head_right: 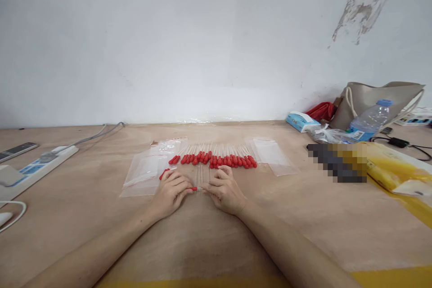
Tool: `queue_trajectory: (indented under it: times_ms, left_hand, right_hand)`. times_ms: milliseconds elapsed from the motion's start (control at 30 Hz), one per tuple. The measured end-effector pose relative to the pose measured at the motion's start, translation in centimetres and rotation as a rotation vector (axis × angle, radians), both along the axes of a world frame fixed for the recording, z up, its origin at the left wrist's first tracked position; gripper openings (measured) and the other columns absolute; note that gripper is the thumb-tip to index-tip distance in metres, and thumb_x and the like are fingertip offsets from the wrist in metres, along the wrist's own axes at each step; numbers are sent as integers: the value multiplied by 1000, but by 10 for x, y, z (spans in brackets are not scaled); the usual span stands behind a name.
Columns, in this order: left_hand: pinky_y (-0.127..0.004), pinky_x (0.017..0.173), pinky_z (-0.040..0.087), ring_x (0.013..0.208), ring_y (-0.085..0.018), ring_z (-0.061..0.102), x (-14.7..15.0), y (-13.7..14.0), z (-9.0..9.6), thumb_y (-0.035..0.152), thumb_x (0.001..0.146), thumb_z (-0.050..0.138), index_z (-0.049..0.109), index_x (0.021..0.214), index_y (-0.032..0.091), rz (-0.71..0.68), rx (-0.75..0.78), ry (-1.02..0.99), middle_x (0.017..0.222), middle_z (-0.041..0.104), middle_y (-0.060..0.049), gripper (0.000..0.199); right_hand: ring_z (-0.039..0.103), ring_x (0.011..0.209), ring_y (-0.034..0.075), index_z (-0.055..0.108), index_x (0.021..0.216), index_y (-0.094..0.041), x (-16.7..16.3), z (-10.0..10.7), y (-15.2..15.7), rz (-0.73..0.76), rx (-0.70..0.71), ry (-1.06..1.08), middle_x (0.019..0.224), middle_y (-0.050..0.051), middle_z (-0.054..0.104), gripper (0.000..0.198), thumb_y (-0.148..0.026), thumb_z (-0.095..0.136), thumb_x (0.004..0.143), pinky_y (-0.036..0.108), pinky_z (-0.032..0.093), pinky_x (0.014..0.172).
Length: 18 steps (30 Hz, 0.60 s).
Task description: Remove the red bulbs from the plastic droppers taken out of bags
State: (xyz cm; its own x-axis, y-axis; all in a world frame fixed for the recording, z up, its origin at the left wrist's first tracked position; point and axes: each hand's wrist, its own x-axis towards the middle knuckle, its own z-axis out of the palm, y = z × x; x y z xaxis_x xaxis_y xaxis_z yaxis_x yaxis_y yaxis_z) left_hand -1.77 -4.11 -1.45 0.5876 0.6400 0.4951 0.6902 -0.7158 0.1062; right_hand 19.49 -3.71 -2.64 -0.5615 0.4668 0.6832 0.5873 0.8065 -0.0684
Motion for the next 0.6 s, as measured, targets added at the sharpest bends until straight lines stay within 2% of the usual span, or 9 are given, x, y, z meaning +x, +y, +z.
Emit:
queue_trajectory:
  times_ms: [300, 467, 600]
  left_hand:
    - [-34, 73, 33, 76, -16, 50, -4, -2, -1, 26, 88, 40, 58, 76, 19, 4, -50, -47, 79, 63, -1, 22]
    - [-31, 73, 41, 77, -16, 54, -15, 4, 2, 27, 88, 39, 59, 81, 19, 88, -116, -308, 80, 61, -4, 23]
    - [-29, 78, 44, 88, -17, 55, -31, 14, 16, 29, 86, 41, 61, 92, 19, 224, -49, -496, 95, 58, -6, 23]
  right_hand:
    - [42, 70, 14, 64, 95, -31, 4, -6, 2, 12, 15, 75, 61, -3, 57, 22, -22, 49, 83, 39, 29, 89]
    - [44, 69, 13, 63, 98, -26, 10, -8, 10, -100, 2, 205, 65, 0, 57, 23, -20, 47, 83, 34, 34, 79]
    - [46, 70, 14, 55, 111, -16, 2, -9, 11, -164, -80, 200, 72, 4, 55, 30, -17, 40, 85, 30, 35, 71]
